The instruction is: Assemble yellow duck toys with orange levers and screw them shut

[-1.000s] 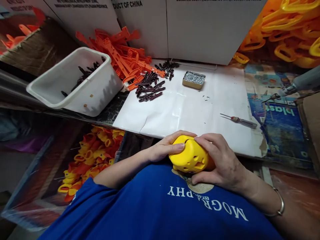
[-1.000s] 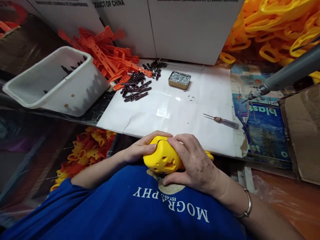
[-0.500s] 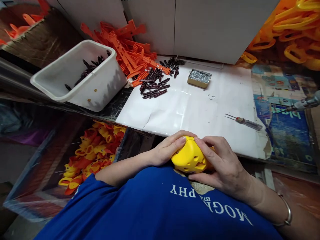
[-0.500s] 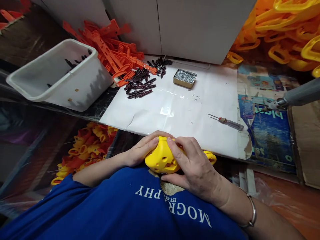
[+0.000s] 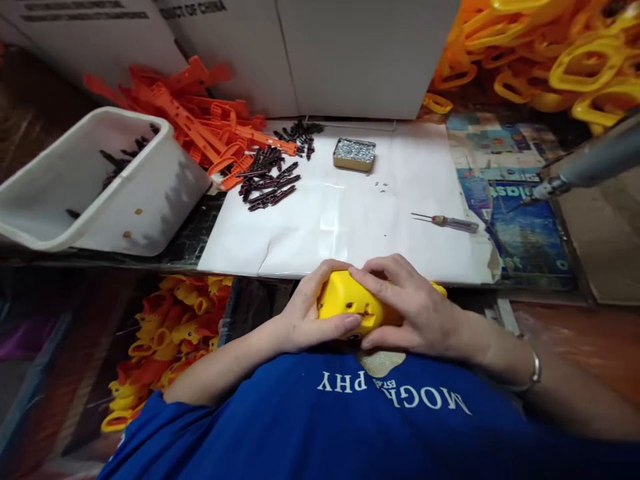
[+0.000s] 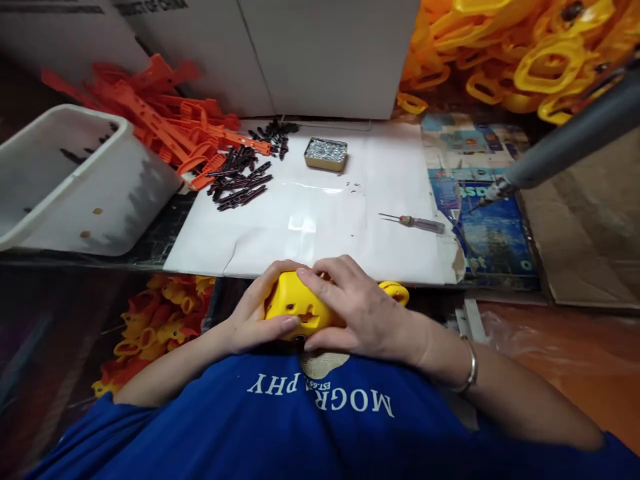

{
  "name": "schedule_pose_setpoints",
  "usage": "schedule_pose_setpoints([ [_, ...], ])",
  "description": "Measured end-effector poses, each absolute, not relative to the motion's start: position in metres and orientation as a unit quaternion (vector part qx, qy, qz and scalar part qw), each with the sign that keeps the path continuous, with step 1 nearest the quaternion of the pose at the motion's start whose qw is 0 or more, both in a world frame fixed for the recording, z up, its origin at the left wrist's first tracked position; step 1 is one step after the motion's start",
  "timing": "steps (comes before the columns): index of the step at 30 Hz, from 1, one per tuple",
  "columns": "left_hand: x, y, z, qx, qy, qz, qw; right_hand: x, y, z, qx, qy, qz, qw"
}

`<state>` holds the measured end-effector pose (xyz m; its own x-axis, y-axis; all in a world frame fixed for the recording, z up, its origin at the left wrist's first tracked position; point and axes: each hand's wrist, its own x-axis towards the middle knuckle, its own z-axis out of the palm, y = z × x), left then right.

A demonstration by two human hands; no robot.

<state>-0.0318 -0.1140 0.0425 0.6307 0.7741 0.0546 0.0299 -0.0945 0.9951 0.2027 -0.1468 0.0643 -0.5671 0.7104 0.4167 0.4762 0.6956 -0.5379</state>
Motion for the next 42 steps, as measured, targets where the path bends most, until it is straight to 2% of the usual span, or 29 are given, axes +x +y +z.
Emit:
schedule_pose_setpoints([
  [2, -0.036, -0.113, 0.036, 0.673, 0.291, 0.364, 0.574, 0.224, -0.144, 0.072, -0.375, -0.821, 0.224, 0.368],
  [5, -0.044, -0.109, 0.025, 0.696, 0.235, 0.447, 0.509, 0.261, -0.149, 0.078, -0.502, -0.726, 0.184, 0.434],
  [9, -0.046, -0.106, 0.018, 0.749, 0.182, 0.495, 0.401, 0.284, -0.163, 0.063, -0.548, -0.726, 0.111, 0.4],
  [14, -0.039, -0.109, 0.021, 0.749, 0.175, 0.508, 0.388, 0.277, -0.171, 0.041, -0.582, -0.71, 0.005, 0.397],
  [17, -0.038, -0.109, 0.022, 0.751, 0.187, 0.511, 0.374, 0.276, -0.172, 0.037, -0.606, -0.682, 0.015, 0.409],
  [21, -0.039, -0.108, 0.019, 0.736, 0.189, 0.51, 0.404, 0.282, -0.172, 0.037, -0.619, -0.626, 0.212, 0.425],
  [23, -0.039, -0.107, 0.018, 0.723, 0.189, 0.501, 0.435, 0.285, -0.172, 0.039, -0.61, -0.613, 0.26, 0.43],
  [29, -0.036, -0.109, 0.022, 0.677, 0.196, 0.47, 0.532, 0.294, -0.174, 0.049, -0.584, -0.694, 0.134, 0.4],
  [34, -0.032, -0.113, 0.021, 0.632, 0.172, 0.412, 0.634, 0.306, -0.189, 0.051, -0.586, -0.667, 0.187, 0.42],
  [38, -0.035, -0.11, 0.013, 0.671, 0.152, 0.391, 0.611, 0.317, -0.196, 0.046, -0.612, -0.624, 0.24, 0.421],
  [40, -0.037, -0.109, 0.009, 0.701, 0.152, 0.406, 0.566, 0.317, -0.194, 0.044, -0.607, -0.647, 0.203, 0.415],
  [42, -0.039, -0.108, 0.007, 0.714, 0.15, 0.43, 0.533, 0.311, -0.189, 0.047, -0.586, -0.698, 0.11, 0.397],
])
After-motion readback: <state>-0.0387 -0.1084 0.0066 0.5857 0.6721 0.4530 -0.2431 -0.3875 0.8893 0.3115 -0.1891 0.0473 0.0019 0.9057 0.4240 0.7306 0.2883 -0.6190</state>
